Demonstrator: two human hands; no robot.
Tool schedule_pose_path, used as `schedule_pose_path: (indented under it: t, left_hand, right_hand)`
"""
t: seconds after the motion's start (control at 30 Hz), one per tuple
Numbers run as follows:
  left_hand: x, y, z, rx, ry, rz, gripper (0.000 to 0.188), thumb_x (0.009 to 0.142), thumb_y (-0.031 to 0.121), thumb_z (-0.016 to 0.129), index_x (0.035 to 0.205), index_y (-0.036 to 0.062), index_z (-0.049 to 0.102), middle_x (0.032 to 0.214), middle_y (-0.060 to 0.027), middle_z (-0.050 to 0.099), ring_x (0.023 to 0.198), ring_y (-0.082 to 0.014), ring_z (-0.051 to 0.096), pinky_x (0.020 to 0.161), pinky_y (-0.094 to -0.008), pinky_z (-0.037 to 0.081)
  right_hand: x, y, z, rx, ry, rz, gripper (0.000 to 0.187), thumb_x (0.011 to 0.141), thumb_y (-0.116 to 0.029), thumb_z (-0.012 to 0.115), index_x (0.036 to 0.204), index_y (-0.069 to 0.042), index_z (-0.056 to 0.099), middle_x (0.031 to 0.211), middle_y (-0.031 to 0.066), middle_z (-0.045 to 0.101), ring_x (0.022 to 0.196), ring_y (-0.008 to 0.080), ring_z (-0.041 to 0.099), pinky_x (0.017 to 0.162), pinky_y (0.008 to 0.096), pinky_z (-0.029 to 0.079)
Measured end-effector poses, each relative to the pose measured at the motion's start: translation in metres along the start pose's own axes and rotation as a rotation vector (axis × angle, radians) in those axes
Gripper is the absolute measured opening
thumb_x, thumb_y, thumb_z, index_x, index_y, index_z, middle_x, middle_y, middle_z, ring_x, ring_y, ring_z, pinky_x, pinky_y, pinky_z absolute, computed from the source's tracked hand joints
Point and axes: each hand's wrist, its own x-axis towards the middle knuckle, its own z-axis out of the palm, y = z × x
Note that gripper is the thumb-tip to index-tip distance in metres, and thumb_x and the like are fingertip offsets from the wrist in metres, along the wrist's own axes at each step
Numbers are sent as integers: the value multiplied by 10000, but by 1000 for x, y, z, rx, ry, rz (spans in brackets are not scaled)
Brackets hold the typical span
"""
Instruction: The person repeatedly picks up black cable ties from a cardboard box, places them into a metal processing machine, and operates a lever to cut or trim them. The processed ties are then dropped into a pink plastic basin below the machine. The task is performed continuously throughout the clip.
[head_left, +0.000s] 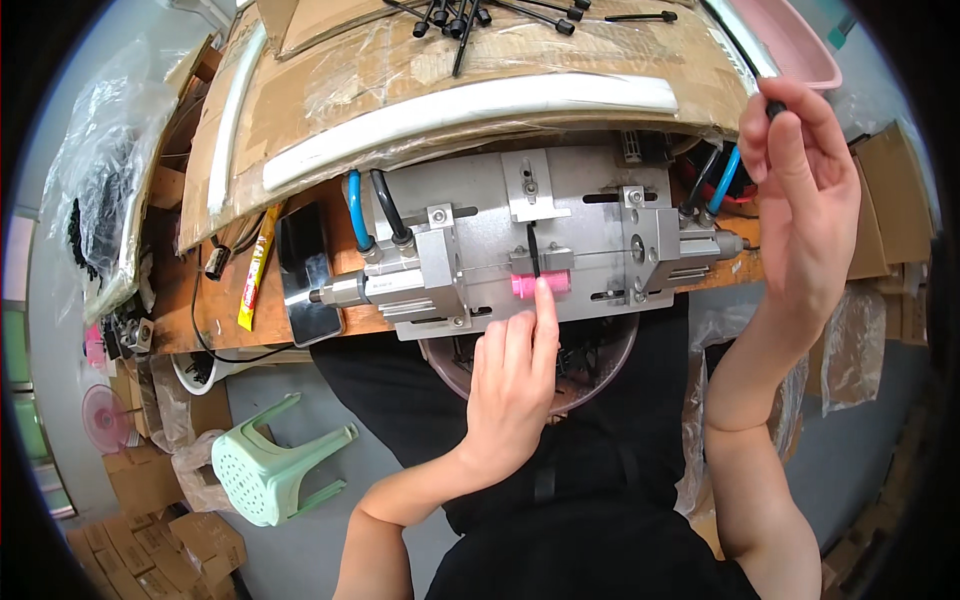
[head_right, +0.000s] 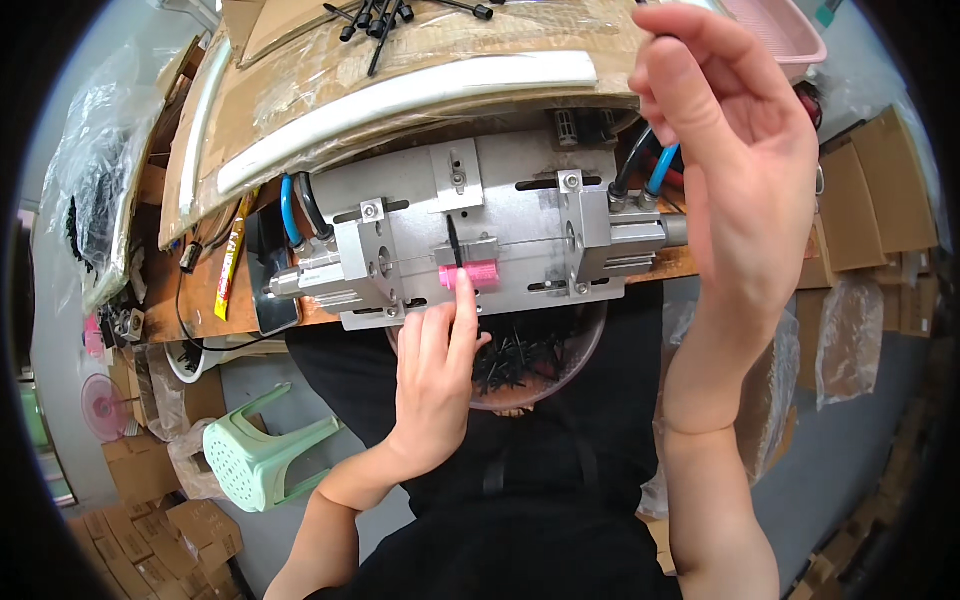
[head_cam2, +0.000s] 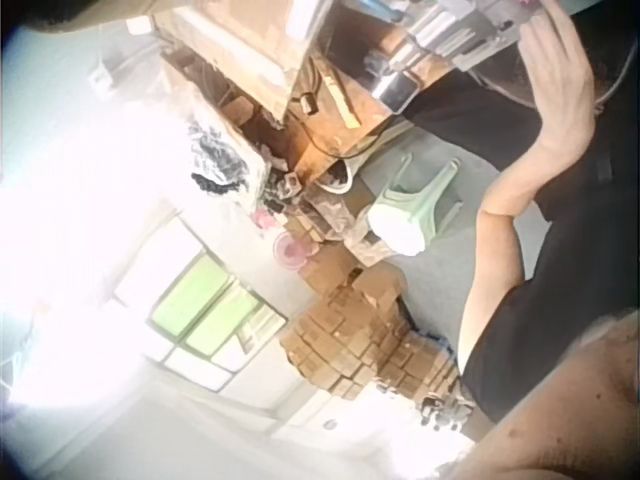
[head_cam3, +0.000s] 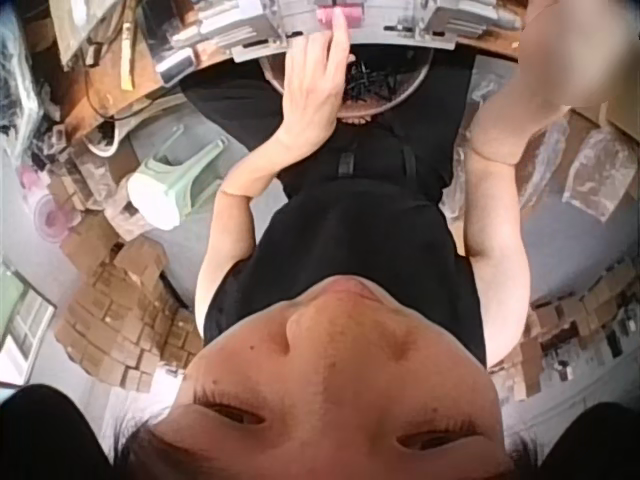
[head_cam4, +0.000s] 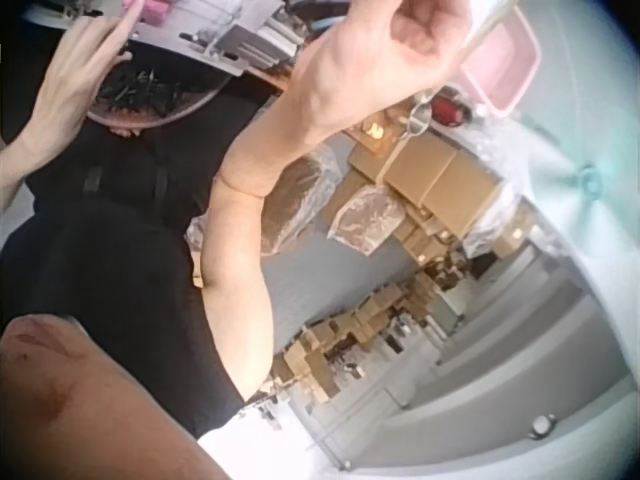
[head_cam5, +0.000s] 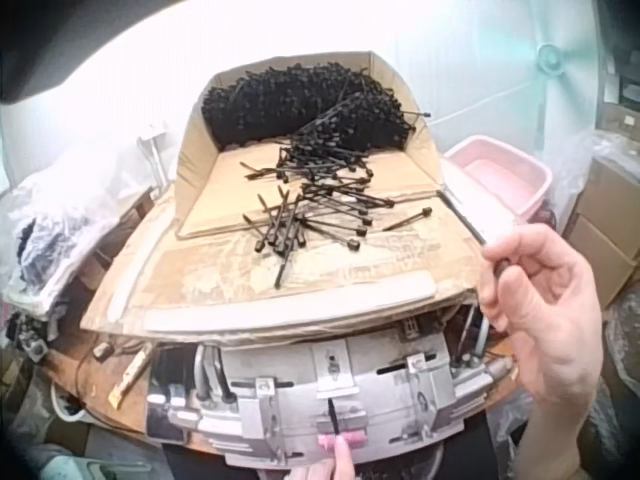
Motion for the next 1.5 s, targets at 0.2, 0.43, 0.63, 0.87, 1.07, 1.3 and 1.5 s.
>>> schedule_pose_path:
  t: [0.2,0.43,0.63,0.87,1.07,1.3,1.5]
  left_hand:
    - [6,1,5,18,-17,44,679,730,-49,588,1384,-96,411,962,-101,510,841,-214,512,759,-314,453]
    - [5,0,0,-78,-92,-25,689,765,-42,633,1412,-57,395,998,-109,519,889,-250,515,822,-368,446]
    - [-5,-3,-29,-275,-67,-127,829,702,-134,694,1450,-32,351,1131,-153,528,962,-294,499,833,-367,446]
    - [-19,-7,-41,-297,-107,-151,751,731,-115,663,1425,-54,383,1096,-140,507,910,-273,498,806,-359,451]
    - [-8,-16,-55,-339,-88,-138,749,720,-133,692,1413,-33,425,1056,-138,514,925,-273,497,818,-342,448]
    - [134,-85,-89,-164,335,102,369,790,-93,579,1150,-14,594,957,-166,540,963,-323,530,855,-394,433]
    - [241,-131,-76,-100,33,99,243,755,-3,702,995,5,661,881,-147,624,857,-292,604,777,-375,480]
  right_hand:
    - [-25,-3,0,-64,119,-39,226,968,-117,589,1141,27,575,990,127,636,826,116,541,720,226,433]
    - [-84,11,34,-486,21,-81,289,773,104,712,1038,26,631,882,94,656,745,149,609,671,242,500]
    - [-134,34,66,-657,-196,-46,670,696,113,730,1325,94,500,754,106,559,648,228,532,604,336,471]
    - [-138,47,81,-673,-310,4,666,740,64,713,1361,73,472,684,91,483,633,221,496,614,353,450]
    - [-131,34,83,-690,-363,77,660,757,39,712,1367,71,461,699,97,499,654,230,511,622,359,459]
    - [-7,11,57,-924,-242,-294,176,800,16,637,971,-24,628,778,114,589,734,292,588,657,411,490]
    - [122,48,64,-1453,-346,-152,111,781,-14,623,877,-7,678,872,165,682,878,338,675,740,418,545]
